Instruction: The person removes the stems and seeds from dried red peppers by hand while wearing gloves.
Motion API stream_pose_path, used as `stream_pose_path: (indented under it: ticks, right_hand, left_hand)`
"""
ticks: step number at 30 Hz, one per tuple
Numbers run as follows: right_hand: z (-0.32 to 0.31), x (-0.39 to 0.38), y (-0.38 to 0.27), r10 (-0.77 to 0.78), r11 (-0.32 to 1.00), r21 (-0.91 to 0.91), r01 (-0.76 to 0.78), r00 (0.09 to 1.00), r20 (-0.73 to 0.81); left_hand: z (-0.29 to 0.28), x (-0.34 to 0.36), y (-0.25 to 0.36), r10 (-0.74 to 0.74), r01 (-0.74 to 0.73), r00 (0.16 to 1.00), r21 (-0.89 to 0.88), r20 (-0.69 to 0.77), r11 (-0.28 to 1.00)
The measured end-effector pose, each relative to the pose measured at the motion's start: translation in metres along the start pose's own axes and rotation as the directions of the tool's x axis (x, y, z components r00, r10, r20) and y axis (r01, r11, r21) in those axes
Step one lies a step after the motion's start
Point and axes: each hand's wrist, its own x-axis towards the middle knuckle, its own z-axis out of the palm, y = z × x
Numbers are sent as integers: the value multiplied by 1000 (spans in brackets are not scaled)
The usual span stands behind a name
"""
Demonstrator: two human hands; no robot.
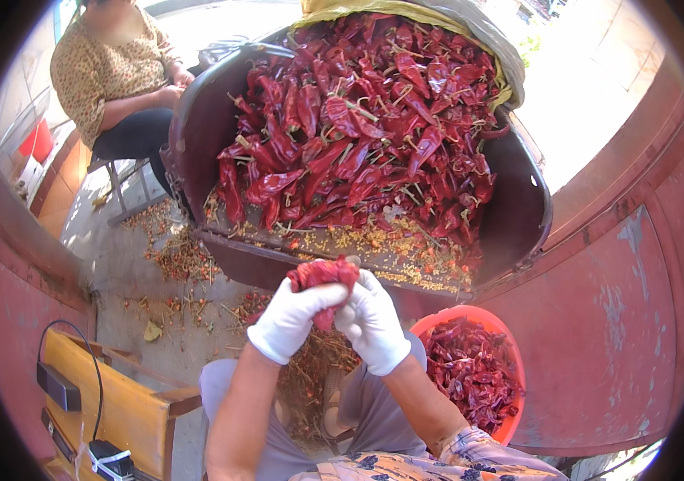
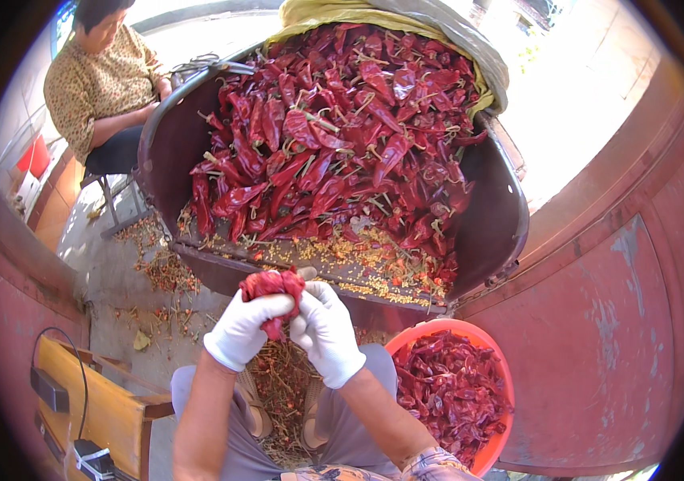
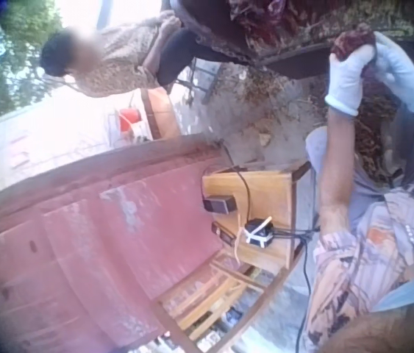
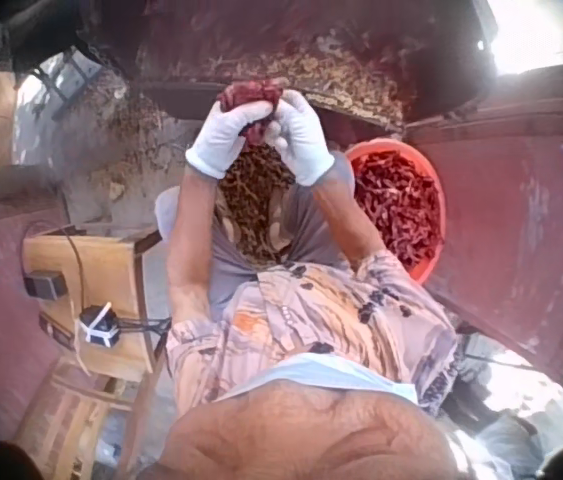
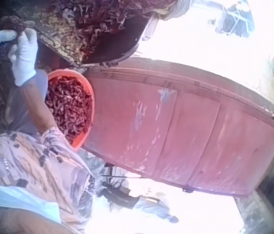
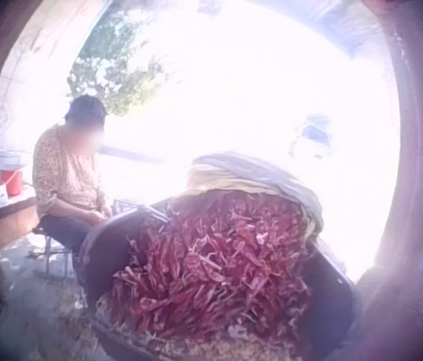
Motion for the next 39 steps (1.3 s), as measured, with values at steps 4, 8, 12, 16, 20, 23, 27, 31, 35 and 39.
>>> stream_pose_path:
  ticks: [4, 8, 12, 16, 20, 23, 27, 31, 35, 39]
  right_hand:
    - [1, -6, -10, 50, 987, -154, -37, 995, 81]
    - [2, 0, -64, -205, 615, -781, 108, 978, -26]
    - [-26, 63, -98, -632, 28, -892, 452, 699, 334]
    - [-11, 92, -101, -550, 163, -941, 298, 819, 164]
    - [-16, 130, -86, -554, 163, -969, 185, 830, 65]
    - [-18, 127, -78, -457, 572, -785, 237, 887, -65]
    - [-12, 119, -86, -426, 574, -799, 178, 899, -106]
    - [-1, 129, -85, -432, 440, -879, 186, 901, -26]
    - [-10, 130, -81, -425, 612, -758, 226, 902, -74]
    - [-5, 95, -81, -401, 628, -718, 301, 916, 33]
  left_hand:
    - [17, 2, -9, 290, -265, 934, 140, -211, 954]
    - [14, 4, 3, 194, -323, 844, -184, -501, 928]
    - [12, 14, -6, 156, -233, 907, -157, -391, 960]
    - [23, 21, -16, 190, -255, 909, -133, -372, 958]
    - [35, 35, -26, 248, -258, 888, 27, -387, 966]
    - [34, 44, -32, 295, -322, 851, 13, -433, 947]
    - [33, 48, -24, 300, -335, 787, 35, -538, 942]
    - [24, 56, -36, 245, -308, 742, 8, -624, 951]
    - [28, 58, -31, 171, -239, 790, -39, -588, 970]
    - [22, 54, -31, 368, -371, 776, 100, -512, 923]
